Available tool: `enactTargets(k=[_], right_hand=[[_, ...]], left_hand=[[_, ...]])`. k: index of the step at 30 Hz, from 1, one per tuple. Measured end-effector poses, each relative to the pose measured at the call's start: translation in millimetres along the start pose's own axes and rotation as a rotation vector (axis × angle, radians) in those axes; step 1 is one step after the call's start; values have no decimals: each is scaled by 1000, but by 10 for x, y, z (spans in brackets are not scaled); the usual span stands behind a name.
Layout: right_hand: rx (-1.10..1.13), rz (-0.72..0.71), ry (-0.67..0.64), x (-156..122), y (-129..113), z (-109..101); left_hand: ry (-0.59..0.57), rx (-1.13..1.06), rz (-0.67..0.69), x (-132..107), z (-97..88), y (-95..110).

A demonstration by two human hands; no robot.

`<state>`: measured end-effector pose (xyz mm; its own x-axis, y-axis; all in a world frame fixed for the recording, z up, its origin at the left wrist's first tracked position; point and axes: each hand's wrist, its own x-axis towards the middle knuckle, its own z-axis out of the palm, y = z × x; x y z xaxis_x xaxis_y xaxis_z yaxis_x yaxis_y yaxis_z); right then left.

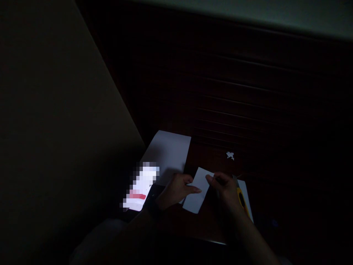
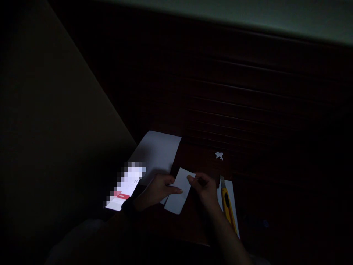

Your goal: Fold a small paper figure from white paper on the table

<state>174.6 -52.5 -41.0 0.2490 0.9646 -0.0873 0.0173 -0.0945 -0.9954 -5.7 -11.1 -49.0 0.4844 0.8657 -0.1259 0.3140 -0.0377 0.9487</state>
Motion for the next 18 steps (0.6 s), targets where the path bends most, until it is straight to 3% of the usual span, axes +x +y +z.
enactTargets(k=[6,18], right_hand=[[4,90,-250,-42,-35,26],[-2,83,-241,-60,-1,15]], left_hand=[[17,31,-2,1,0,-41],[-48,-110,-14,-30,3,-3]])
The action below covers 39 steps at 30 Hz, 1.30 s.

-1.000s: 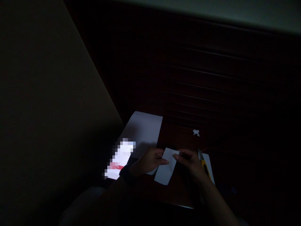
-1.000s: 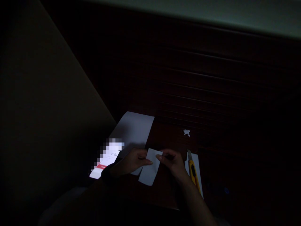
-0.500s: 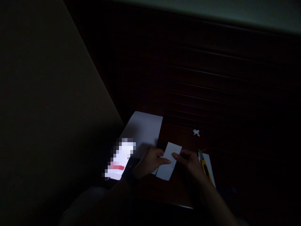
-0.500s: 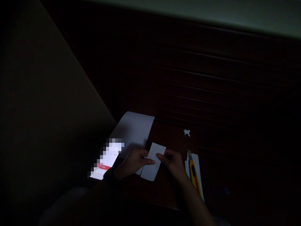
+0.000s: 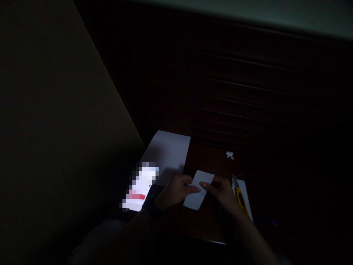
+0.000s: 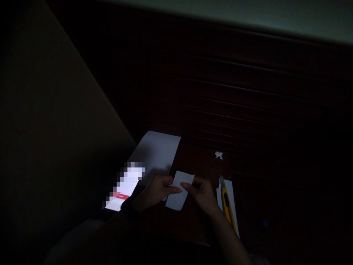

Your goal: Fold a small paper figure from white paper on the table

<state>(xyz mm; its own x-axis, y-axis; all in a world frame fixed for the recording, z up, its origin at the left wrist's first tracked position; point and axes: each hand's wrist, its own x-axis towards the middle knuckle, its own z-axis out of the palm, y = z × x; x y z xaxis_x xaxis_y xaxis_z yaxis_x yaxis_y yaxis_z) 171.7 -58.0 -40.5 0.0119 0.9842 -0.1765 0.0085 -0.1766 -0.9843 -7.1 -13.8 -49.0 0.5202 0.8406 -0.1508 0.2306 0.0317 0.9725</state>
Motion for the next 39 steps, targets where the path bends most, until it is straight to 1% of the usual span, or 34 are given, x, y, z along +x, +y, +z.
enactTargets(k=[3,5,8,10,12,15,20,23,28,35,39], right_hand=[[15,5,-13,-20,-48,-23],[33,0,12,-26,-59,-43],[95,-11,51,-17,-29,-63],[131,-11,69,-5,13,-65],[156,-8,89,7,60,-62],[213,3,114,18,113,-49],[323,4,121,19,108,-27],[330,-7,131,16,64,-25],[294,-20,199,22,37,-30],[264,-42,185,20,49,-52],[258,-54,183,9,23,-54]], left_hand=[[-19,17,12,1,-11,-10],[-30,36,4,3,-16,-27],[-64,40,-17,8,-13,-49],[-61,59,-21,10,-6,-51],[-46,79,-27,7,3,-38],[-54,64,-37,-3,12,-2],[-60,52,-54,-18,12,53],[-72,31,-63,-23,14,65],[-83,0,-48,-25,22,38],[-98,-9,-57,-16,34,-5],[-73,20,-60,-13,35,1]])
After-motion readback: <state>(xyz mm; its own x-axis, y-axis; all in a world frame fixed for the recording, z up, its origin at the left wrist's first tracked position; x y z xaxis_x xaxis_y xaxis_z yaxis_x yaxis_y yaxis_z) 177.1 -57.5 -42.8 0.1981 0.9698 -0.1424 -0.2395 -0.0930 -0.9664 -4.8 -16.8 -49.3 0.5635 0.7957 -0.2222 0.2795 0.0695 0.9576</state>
